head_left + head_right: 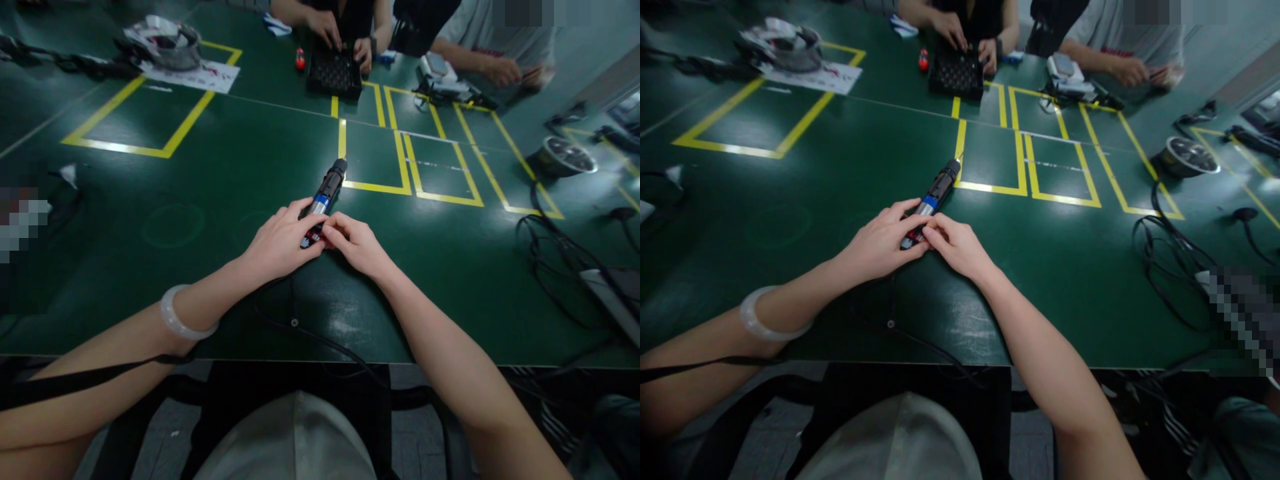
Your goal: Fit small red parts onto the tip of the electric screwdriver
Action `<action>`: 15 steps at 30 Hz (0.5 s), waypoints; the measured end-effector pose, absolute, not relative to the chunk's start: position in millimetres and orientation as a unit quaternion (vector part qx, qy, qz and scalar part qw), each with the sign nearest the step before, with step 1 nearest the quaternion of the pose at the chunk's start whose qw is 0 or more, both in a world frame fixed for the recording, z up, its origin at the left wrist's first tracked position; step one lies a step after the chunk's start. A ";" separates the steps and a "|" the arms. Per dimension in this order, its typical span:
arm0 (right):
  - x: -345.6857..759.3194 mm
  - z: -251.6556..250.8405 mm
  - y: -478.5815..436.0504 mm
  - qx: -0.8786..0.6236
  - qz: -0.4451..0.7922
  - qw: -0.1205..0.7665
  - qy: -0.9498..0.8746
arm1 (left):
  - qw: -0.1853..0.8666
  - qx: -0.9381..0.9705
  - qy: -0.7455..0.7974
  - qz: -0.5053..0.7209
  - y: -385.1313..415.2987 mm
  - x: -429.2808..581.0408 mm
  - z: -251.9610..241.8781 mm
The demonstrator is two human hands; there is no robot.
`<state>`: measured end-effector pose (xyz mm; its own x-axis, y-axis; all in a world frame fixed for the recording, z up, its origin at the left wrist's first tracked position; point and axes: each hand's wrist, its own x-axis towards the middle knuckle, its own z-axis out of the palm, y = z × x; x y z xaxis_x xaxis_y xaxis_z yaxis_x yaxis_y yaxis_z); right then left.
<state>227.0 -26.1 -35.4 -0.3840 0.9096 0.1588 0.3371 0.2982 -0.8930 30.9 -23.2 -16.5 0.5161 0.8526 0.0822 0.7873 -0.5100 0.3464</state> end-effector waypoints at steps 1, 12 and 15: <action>227.5 -36.7 -25.3 -0.434 0.403 0.354 -0.724 | 0.121 0.862 0.478 0.118 -23.4 31.7 -15.8; 232.2 -40.7 -19.8 -0.444 0.401 0.342 -0.725 | 0.049 0.863 0.497 0.073 -11.6 1.1 -10.9; 232.0 -41.5 -19.7 -0.441 0.403 0.346 -0.723 | 0.029 0.850 0.523 0.052 -5.5 -25.3 -8.5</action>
